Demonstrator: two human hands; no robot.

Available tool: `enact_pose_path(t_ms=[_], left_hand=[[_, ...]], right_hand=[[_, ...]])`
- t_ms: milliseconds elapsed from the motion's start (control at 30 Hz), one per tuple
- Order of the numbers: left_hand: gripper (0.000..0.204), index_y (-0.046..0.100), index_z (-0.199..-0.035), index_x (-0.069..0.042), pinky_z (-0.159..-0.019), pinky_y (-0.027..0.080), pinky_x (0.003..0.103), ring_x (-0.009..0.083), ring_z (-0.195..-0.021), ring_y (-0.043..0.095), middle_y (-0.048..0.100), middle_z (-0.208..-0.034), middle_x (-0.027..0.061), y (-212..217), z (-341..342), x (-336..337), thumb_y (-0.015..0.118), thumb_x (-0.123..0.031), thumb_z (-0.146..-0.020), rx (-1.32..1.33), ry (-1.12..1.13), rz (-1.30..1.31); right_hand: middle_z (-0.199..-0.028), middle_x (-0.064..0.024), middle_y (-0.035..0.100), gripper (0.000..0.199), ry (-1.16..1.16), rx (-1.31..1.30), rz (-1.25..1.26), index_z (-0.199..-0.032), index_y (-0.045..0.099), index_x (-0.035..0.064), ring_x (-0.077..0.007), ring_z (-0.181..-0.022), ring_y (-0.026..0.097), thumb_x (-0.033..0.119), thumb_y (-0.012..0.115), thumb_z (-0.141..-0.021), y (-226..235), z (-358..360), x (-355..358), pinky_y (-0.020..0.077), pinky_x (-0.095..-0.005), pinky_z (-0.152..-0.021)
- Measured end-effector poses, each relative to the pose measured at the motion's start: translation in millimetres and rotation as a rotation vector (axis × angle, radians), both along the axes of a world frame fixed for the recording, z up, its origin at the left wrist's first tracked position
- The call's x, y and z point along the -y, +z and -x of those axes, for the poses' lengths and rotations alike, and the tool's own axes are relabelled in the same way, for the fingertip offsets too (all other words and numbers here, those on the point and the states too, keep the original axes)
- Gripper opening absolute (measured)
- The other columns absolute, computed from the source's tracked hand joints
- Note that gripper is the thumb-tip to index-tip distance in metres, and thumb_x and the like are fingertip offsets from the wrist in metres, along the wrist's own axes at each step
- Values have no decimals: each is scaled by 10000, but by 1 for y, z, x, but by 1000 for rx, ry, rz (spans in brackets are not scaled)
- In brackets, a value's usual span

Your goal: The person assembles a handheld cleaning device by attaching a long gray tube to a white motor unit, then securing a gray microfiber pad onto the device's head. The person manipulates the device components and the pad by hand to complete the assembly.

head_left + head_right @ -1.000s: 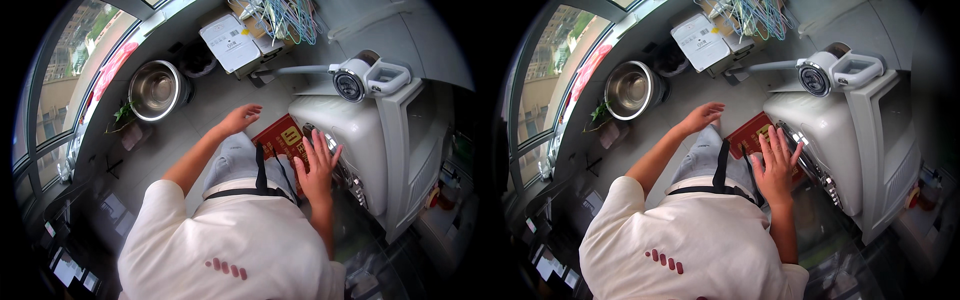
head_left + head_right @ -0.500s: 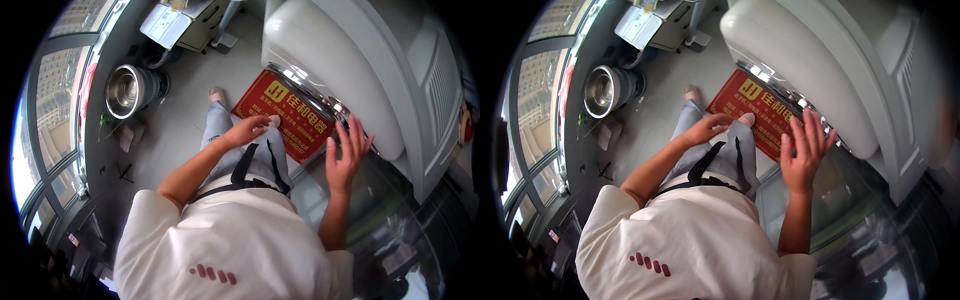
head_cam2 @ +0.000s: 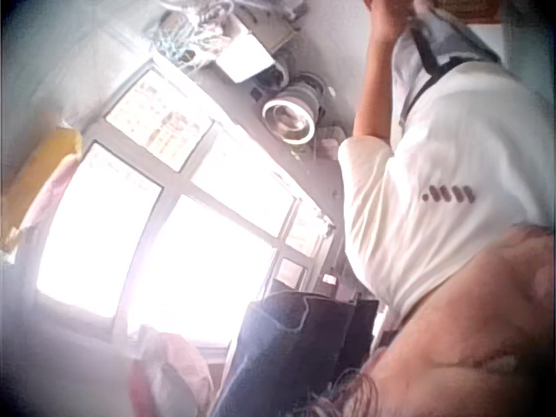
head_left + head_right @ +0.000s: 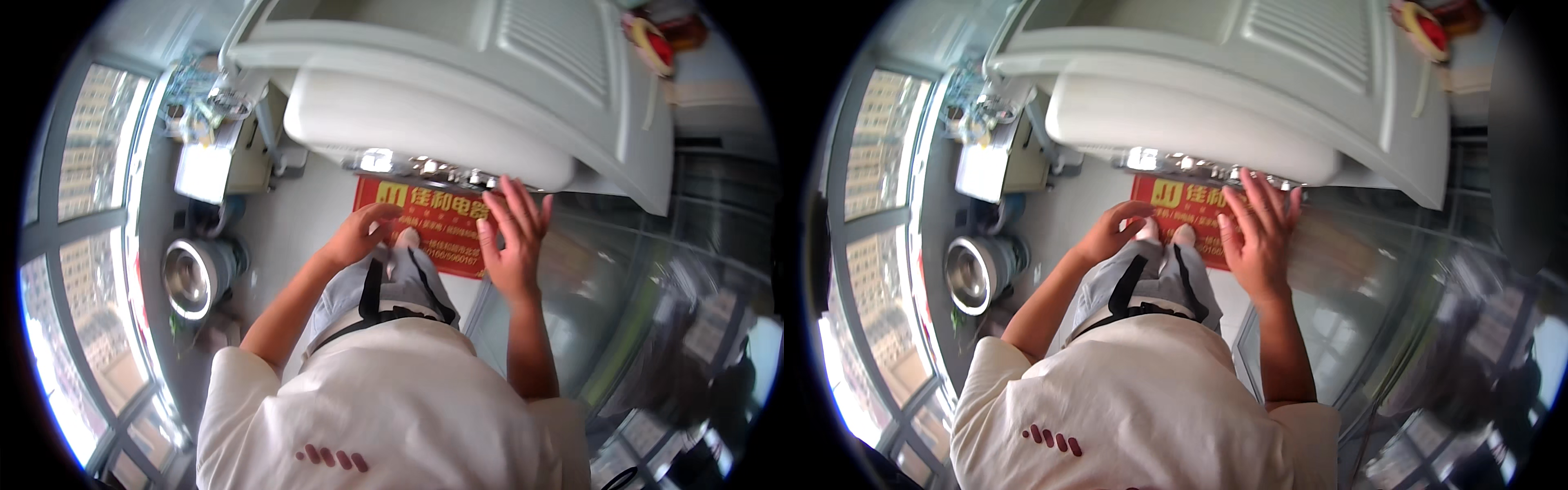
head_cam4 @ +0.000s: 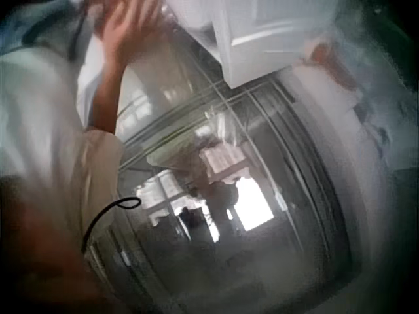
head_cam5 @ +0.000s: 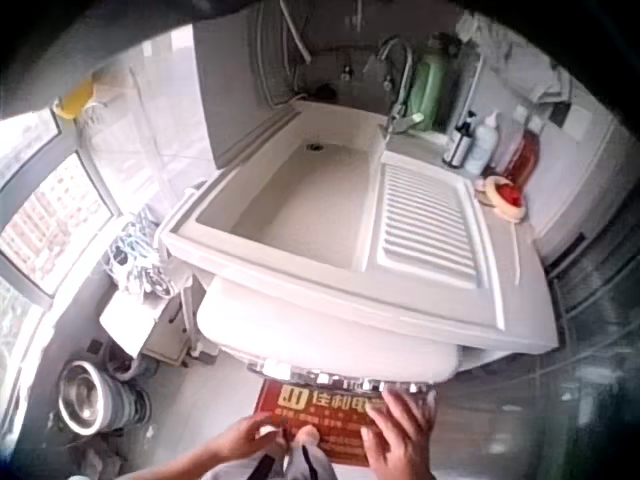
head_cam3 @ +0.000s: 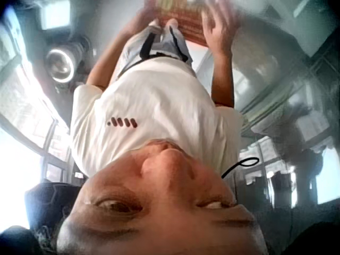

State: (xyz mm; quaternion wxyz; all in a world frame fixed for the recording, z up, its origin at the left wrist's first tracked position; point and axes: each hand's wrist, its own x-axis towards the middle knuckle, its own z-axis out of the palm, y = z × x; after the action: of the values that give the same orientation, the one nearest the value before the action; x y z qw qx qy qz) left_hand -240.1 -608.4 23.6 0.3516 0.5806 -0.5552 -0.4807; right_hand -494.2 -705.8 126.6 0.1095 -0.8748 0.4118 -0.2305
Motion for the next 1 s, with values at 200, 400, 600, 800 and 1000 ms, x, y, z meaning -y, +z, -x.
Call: enact_pose_path(t_ms=[200, 400, 600, 800, 1000], left_hand=[[272, 610, -1132, -45, -871, 497, 368, 317, -1030, 613, 637, -1097, 145, 59, 12, 53, 568, 19, -871, 36, -76, 377], [286, 633, -1075, -38, -879, 493, 374, 310, -1004, 613, 646, -1057, 131, 106, 35, 87, 598, 80, -818, 50, -82, 504], [289, 658, -1025, -54, -913, 475, 404, 308, -1071, 592, 651, -1070, 106, 136, 75, 133, 613, 96, -782, 217, 26, 666], [286, 658, -1022, -65, -962, 448, 427, 323, -1150, 556, 632, -1125, 98, 162, 140, 193, 630, 84, -778, 377, 5, 783], [328, 648, -1070, -105, -1001, 417, 451, 340, -1208, 508, 588, -1208, 94, 163, 178, 241, 665, 15, -766, 558, -39, 836]], right_hand=[[-1422, -74, 477, 389, -107, -18, 83, -1235, 603, 127, -266, -1315, 436, 163, 645, -850, 27, 18, 8, 149, -571, -1140], [-1425, -75, 474, 399, -141, -8, 59, -1249, 587, 132, -258, -1325, 428, 200, 646, -860, 23, 43, 21, 149, -557, -1142], [-1434, -73, 453, 418, -105, 49, 85, -1259, 564, 117, -260, -1331, 417, 188, 650, -856, 19, 88, 72, 170, -572, -1132], [-1438, -92, 442, 427, -149, 56, 108, -1264, 558, 102, -284, -1333, 405, 179, 645, -853, 28, 156, 116, 172, -605, -1119], [-1435, -98, 441, 406, -216, 95, 124, -1252, 569, 93, -294, -1332, 398, 198, 635, -865, 26, 194, 136, 161, -608, -1121]])
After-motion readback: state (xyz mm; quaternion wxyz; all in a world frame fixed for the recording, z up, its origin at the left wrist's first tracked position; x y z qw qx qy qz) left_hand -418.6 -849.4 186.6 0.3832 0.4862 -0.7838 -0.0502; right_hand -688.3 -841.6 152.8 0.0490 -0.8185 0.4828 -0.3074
